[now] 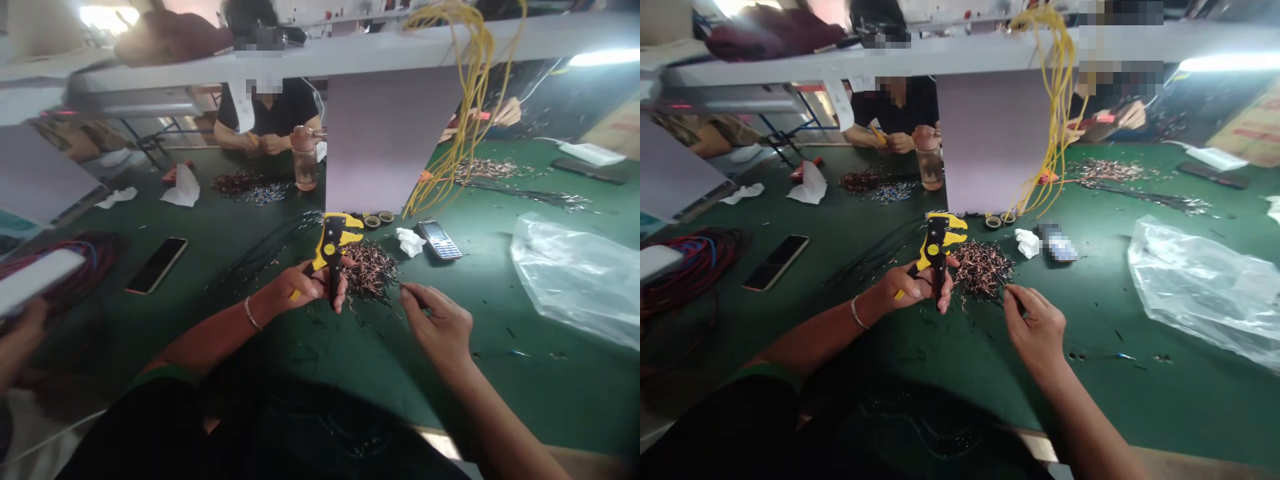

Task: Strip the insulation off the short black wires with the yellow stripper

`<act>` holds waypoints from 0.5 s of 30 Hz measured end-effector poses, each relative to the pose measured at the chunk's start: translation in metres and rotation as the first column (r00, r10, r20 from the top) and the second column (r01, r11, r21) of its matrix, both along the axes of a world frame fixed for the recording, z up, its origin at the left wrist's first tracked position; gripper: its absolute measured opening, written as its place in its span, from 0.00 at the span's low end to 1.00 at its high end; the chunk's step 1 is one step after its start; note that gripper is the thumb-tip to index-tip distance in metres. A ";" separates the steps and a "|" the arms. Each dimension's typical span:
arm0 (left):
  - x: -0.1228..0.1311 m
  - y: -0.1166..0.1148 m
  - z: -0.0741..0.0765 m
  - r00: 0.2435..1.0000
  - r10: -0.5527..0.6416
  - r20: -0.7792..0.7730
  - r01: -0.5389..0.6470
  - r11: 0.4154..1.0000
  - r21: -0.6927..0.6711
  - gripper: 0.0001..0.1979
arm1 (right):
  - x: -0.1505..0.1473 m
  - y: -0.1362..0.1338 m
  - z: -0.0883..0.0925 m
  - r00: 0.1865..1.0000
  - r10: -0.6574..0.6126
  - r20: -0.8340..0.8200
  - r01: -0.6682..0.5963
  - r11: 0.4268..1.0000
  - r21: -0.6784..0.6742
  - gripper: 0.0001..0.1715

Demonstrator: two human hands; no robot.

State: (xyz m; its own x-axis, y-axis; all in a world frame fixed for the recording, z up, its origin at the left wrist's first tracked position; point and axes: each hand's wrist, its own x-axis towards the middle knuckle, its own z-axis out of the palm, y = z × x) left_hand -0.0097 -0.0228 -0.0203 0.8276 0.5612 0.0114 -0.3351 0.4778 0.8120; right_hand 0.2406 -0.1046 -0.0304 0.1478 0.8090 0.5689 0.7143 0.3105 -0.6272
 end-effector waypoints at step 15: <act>0.001 -0.003 0.004 0.996 -0.003 -0.092 0.011 0.996 0.089 0.33 | -0.009 -0.006 0.010 0.990 0.140 0.019 -0.140 0.990 0.017 0.12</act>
State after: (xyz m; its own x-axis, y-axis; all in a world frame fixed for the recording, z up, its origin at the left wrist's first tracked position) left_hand -0.0087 -0.0262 -0.0158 0.8314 0.5555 -0.0146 -0.2544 0.4038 0.8788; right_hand 0.2318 -0.1108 -0.0207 0.0234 0.8102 0.5856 0.6741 0.4198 -0.6078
